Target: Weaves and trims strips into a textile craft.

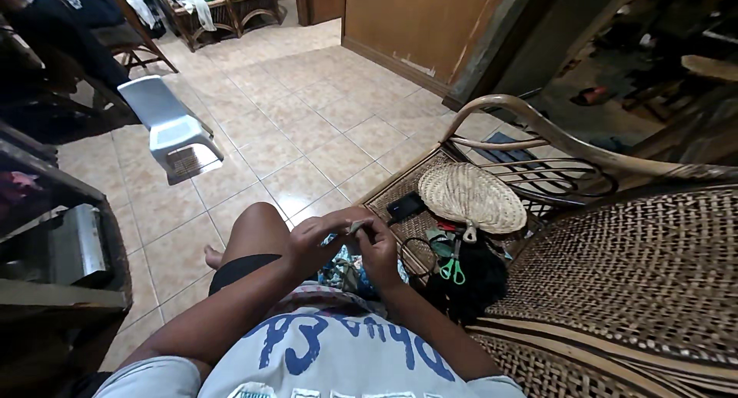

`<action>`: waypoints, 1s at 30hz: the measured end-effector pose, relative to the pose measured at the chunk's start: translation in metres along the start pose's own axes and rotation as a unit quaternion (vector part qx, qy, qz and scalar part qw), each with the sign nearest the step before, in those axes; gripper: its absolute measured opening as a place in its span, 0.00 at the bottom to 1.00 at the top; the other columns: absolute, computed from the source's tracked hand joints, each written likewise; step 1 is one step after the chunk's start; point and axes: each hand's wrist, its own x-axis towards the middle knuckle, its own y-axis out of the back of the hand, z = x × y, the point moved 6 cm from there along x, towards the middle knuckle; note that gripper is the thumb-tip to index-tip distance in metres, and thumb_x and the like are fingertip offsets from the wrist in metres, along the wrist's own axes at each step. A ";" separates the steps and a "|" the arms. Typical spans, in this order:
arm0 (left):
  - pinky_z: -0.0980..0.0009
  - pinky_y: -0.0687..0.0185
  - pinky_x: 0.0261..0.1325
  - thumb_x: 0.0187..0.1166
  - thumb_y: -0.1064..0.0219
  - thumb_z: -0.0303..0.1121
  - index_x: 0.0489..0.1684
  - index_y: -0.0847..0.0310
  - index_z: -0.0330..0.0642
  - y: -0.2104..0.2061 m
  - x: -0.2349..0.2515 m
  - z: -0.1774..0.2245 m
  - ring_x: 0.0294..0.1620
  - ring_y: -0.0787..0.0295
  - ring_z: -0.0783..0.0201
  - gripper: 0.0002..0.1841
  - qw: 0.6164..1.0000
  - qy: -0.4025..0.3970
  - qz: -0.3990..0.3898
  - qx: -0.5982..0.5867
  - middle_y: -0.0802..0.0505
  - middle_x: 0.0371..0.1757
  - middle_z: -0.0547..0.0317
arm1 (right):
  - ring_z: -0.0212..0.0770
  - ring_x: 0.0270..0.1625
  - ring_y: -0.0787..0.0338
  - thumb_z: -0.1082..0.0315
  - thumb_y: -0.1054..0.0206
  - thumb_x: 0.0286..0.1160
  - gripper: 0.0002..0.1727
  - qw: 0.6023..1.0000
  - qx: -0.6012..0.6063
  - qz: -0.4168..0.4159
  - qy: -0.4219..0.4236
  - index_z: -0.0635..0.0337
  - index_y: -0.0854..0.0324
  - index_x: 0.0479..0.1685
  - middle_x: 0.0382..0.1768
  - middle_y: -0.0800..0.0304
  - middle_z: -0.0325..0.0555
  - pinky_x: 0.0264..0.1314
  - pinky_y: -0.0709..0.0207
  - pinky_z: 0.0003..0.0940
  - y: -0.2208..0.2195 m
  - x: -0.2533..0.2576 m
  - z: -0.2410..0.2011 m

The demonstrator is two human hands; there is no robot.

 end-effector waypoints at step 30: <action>0.74 0.13 0.49 0.82 0.37 0.26 0.46 0.19 0.35 -0.005 0.004 -0.017 0.38 0.12 0.73 0.04 0.834 0.445 -0.134 -0.298 0.10 0.38 0.63 | 0.29 0.50 0.08 0.83 0.32 0.68 0.13 0.990 0.025 -0.069 0.119 0.64 0.09 0.48 0.49 0.07 0.39 0.56 0.11 0.29 0.007 0.004 0.000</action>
